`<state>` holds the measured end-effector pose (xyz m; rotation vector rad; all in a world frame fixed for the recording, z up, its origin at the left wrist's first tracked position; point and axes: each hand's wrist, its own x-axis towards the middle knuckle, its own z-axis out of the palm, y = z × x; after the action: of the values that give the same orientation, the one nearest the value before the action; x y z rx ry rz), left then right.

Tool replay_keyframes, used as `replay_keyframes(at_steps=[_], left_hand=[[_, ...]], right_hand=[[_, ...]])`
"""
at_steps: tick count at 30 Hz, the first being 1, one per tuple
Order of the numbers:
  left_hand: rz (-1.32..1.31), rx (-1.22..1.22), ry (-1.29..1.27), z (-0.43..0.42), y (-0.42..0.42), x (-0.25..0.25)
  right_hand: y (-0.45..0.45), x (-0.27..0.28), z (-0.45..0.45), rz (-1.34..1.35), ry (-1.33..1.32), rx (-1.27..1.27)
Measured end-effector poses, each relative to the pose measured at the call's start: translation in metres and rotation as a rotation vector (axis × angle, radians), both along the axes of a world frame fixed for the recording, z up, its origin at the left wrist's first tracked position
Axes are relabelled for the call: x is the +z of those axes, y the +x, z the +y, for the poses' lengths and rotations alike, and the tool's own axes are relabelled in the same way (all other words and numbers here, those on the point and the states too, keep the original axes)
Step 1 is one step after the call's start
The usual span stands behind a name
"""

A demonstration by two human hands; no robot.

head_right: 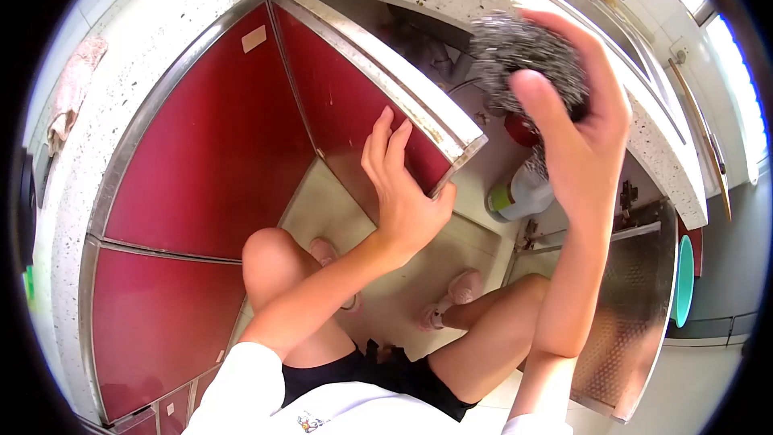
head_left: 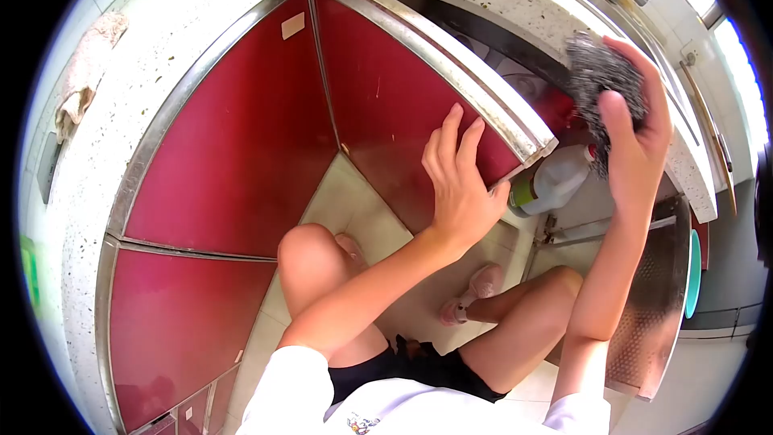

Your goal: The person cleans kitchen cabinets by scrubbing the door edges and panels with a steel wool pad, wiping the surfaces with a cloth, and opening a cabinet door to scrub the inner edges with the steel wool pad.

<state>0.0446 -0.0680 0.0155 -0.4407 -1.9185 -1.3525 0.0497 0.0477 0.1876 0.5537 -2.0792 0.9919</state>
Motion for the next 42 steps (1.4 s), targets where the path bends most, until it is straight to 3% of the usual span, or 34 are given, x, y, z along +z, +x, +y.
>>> replay_keyframes(at_steps=[2,3,7,9,11,13,16,19,26,33,35,42], left_hand=[[-0.003,-0.001,0.001,-0.007,0.003,0.0],[-0.001,0.0,-0.006,-0.01,0.004,0.001],[0.014,0.01,0.001,-0.019,0.008,0.003],[0.011,-0.007,0.031,-0.018,0.009,0.005],[0.012,-0.006,0.005,-0.013,0.006,0.004],[0.041,0.011,-0.016,-0.007,0.002,0.002],[0.093,0.029,-0.046,0.004,-0.006,-0.002],[0.025,0.026,-0.047,0.017,-0.011,0.001],[0.099,0.098,-0.025,0.039,-0.03,0.0],[0.121,0.128,-0.014,0.053,-0.036,0.0],[0.141,0.154,0.014,0.053,-0.04,-0.001],[0.159,0.161,-0.005,0.057,-0.045,0.0]], right_hand=[[-0.002,0.007,-0.011,-0.202,0.044,0.19],[-0.01,0.007,-0.01,-0.118,0.198,0.256],[-0.01,-0.012,-0.019,-0.168,0.189,0.349],[-0.009,-0.026,-0.012,-0.043,-0.045,0.21],[-0.007,-0.036,-0.008,-0.085,-0.423,0.211],[0.001,-0.047,0.011,-0.307,-0.608,0.077],[0.006,-0.059,0.016,-0.266,-0.781,0.079],[0.007,-0.065,0.023,-0.332,-0.608,0.092],[0.005,-0.085,0.014,-0.309,-0.848,0.044],[0.0,-0.083,0.015,-0.339,-0.858,0.054],[-0.004,-0.09,0.014,-0.232,-0.652,-0.024],[-0.005,-0.095,0.018,-0.298,-0.759,0.108]])
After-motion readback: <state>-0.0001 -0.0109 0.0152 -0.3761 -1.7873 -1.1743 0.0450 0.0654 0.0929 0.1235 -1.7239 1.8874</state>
